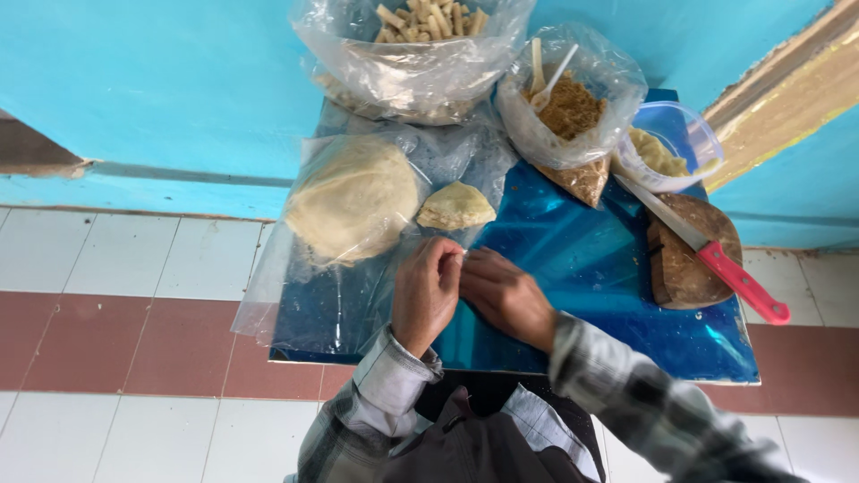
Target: The person takes small square dough wrappers, spoons a brown filling from a plastic bag onto each wrapper, and folds the wrappers by hand into triangular sealed pastries, setting the finished pastries on the plastic-covered table. A large dough ball and a knife on a wooden board sit nearby.
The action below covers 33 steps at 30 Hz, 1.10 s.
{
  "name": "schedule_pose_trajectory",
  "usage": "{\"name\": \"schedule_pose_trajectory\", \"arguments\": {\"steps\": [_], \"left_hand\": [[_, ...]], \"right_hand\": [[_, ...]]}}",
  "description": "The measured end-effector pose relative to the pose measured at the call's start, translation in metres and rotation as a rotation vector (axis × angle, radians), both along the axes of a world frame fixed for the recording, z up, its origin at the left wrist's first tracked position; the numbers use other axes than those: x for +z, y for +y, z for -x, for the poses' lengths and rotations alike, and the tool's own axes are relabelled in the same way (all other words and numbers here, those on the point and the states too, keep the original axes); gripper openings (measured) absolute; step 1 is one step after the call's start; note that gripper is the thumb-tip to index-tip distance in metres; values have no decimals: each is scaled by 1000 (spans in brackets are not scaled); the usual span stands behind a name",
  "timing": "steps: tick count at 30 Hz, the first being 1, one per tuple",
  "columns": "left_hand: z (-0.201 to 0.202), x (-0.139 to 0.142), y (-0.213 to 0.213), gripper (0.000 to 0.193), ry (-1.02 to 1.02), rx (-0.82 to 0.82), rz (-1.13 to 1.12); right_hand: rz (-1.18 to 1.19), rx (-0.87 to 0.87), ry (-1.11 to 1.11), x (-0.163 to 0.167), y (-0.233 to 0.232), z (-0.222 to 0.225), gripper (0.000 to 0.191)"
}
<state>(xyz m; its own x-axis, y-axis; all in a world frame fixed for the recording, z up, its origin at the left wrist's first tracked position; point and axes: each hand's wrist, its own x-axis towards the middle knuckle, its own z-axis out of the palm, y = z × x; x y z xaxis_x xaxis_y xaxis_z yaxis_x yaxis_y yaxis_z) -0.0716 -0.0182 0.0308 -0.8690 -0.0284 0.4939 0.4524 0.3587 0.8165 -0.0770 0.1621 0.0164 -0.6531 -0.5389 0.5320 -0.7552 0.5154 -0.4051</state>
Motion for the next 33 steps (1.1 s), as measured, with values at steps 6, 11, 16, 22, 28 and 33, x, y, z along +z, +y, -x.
{"name": "schedule_pose_trajectory", "arguments": {"steps": [6,11,16,22,28,33], "left_hand": [[0,4,-5,5,-111,24,-104],[-1,3,-5,4,-97,0,-92],[0,-2,-4,4,-155,-32,-125],[0,-3,-5,4,-134,-25,-116],[-4,-8,0,7,-43,-50,72],[-10,-17,1,7,-123,-75,269]], "right_hand": [[-104,-7,-15,0,-6,36,14],[-93,45,-107,20,29,21,17],[-23,-34,-150,19,13,28,19],[-105,58,-59,13,12,15,18],[-89,-155,-192,26,31,18,19],[-161,-191,-129,21,25,-14,32]]}}
